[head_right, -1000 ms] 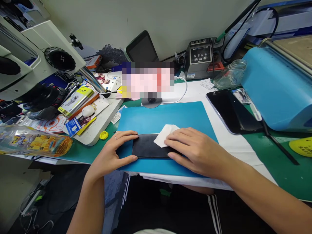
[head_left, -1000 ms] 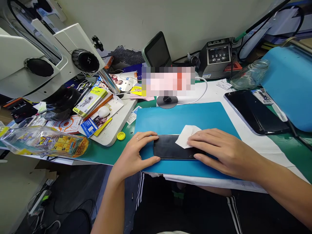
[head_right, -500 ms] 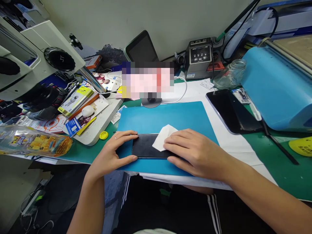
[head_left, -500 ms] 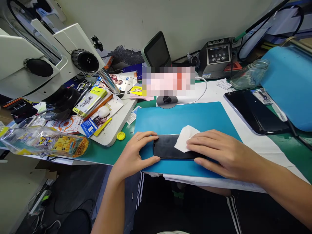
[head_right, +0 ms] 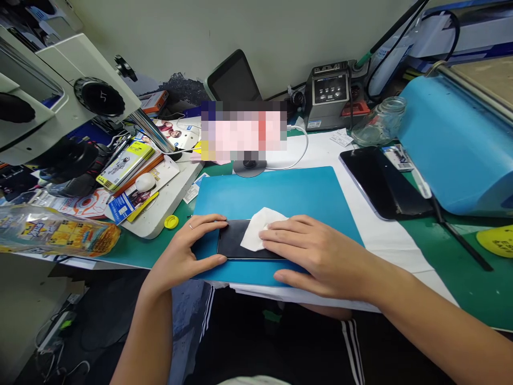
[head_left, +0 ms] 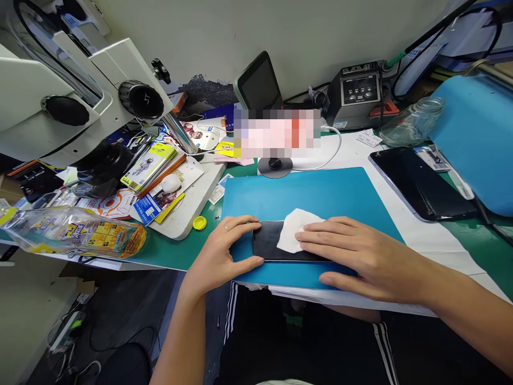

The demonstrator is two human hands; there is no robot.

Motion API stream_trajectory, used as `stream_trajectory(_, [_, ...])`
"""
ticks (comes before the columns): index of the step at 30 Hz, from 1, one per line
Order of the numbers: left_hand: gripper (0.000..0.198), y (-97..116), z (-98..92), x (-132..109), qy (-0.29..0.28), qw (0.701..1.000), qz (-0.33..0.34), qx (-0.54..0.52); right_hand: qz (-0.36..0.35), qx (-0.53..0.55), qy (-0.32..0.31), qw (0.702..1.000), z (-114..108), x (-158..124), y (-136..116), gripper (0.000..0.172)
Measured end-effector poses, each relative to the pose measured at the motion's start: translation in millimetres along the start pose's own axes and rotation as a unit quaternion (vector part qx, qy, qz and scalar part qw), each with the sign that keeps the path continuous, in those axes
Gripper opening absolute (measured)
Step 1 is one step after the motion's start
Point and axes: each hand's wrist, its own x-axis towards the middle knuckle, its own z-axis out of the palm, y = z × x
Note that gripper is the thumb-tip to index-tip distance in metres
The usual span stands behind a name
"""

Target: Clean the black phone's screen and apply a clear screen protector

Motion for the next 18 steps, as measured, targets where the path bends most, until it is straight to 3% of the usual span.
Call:
stream_trajectory(10, [0.047, 0.7, 0.1, 0.3, 0.003, 1.0, 0.003, 0.0, -0.009, 0.016, -0.006, 1.0, 1.7, 1.0, -0.4, 0.043])
stream_trajectory(18, [0.047, 0.4, -0.6, 0.7, -0.001, 1.0, 0.001, -0.002, -0.019, -0.041, -0.039, 0.998, 1.5, 13.1, -3.0, 0.044])
